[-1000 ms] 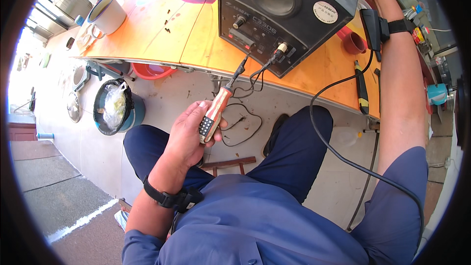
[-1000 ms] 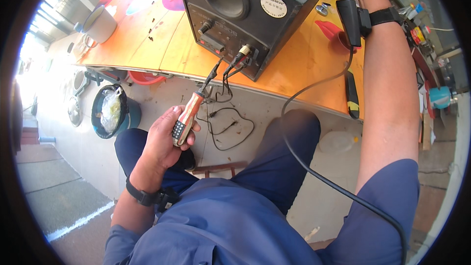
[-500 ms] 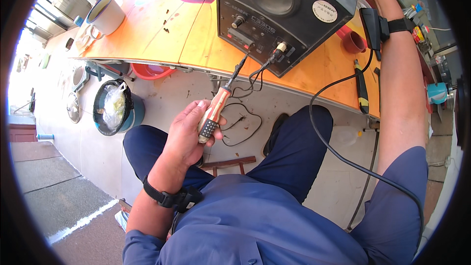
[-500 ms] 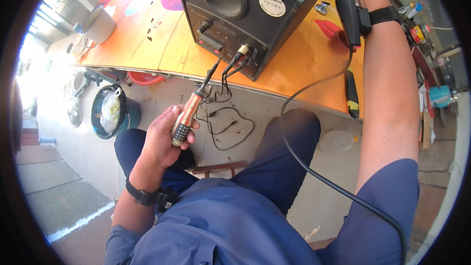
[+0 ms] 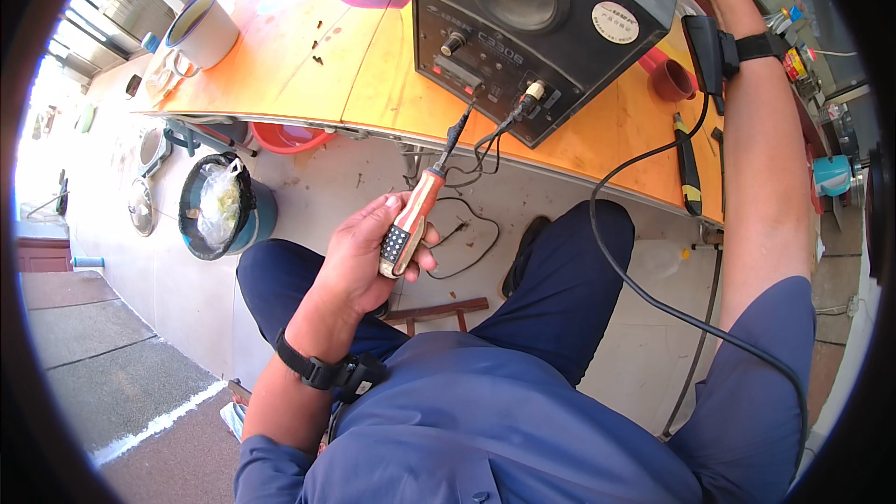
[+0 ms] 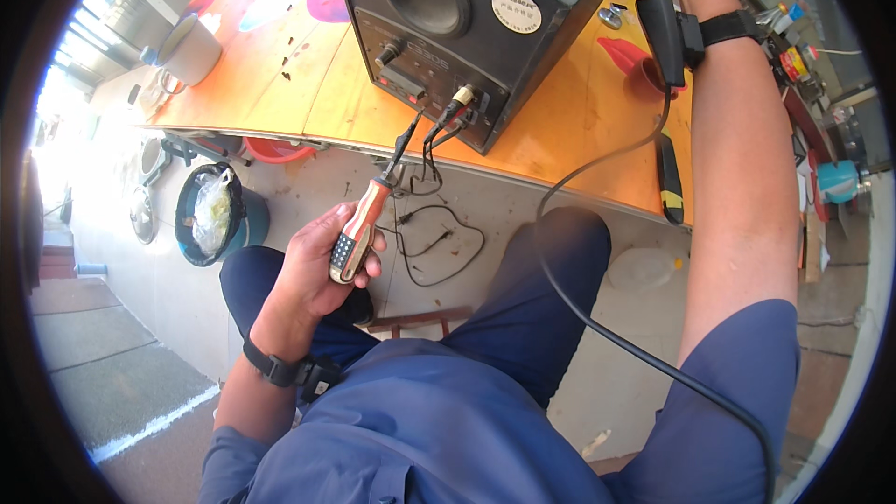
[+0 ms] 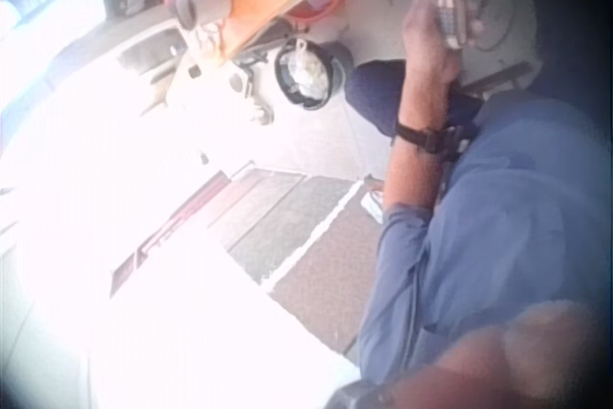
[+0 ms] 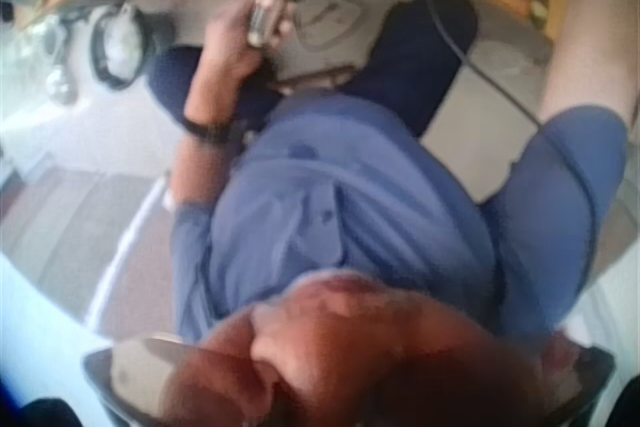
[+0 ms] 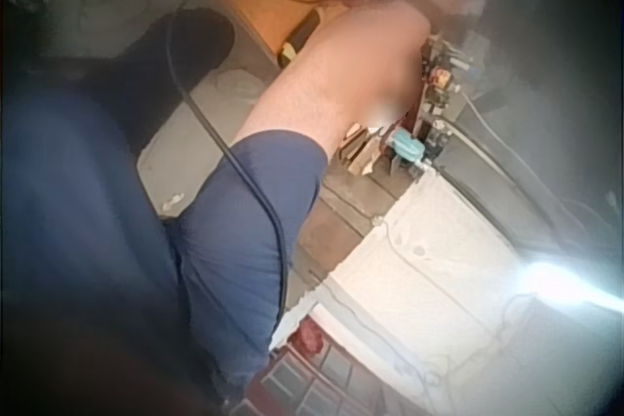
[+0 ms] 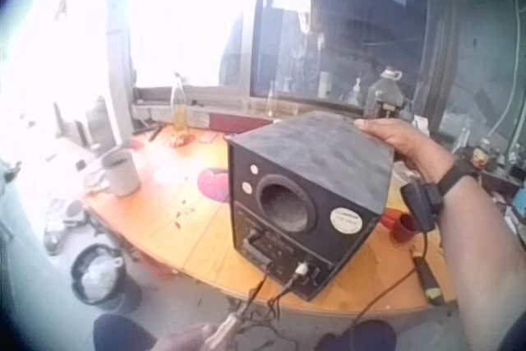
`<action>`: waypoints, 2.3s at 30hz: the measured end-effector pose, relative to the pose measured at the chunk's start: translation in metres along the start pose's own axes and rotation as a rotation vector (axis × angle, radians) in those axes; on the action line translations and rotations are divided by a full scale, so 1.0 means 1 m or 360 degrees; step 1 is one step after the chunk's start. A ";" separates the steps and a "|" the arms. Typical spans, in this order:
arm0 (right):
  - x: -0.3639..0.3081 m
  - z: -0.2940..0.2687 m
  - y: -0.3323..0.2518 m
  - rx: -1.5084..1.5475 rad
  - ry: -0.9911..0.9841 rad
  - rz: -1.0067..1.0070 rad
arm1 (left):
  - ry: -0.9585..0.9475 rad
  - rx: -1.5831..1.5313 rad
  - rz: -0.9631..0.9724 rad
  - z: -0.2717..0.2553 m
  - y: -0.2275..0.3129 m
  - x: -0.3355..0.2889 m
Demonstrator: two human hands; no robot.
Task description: The person uses a screwdriver to repeatedly probe and adjust the front panel of a black radio or speaker unit on a workbench. They hold the device with one hand while manipulating the screwdriver with the other, occasionally repositioning the unit.
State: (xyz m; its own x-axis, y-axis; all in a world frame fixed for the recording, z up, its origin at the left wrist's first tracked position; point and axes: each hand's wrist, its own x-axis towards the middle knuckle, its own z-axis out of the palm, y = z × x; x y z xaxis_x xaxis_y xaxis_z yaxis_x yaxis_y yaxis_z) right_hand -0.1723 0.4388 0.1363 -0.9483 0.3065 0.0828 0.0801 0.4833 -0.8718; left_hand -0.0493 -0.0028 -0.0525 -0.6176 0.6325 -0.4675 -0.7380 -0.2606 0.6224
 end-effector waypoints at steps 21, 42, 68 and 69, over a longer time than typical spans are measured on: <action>-0.314 0.136 0.074 0.1185 -0.0700 0.0222 | -0.0156 0.2225 0.1466 0.078 -0.030 -0.027; -0.342 0.127 0.178 0.1179 -0.0839 0.0357 | 0.0849 0.2617 0.1745 0.041 0.015 0.119; -0.352 0.111 0.193 0.1261 -0.0756 0.0275 | 0.0936 0.2440 0.1709 0.044 0.010 0.119; -0.352 0.110 0.194 0.1226 -0.0745 0.0297 | 0.0896 0.2325 0.1483 0.043 0.011 0.120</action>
State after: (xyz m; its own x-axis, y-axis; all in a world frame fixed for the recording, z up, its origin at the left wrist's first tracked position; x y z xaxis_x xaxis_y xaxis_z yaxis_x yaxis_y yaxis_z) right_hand 0.1433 0.3340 -0.1152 -0.9816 -0.1199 -0.1488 0.1767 -0.2721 -0.9459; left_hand -0.1200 0.1019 -0.0746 -0.8785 0.2959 0.3751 0.4749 0.6267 0.6178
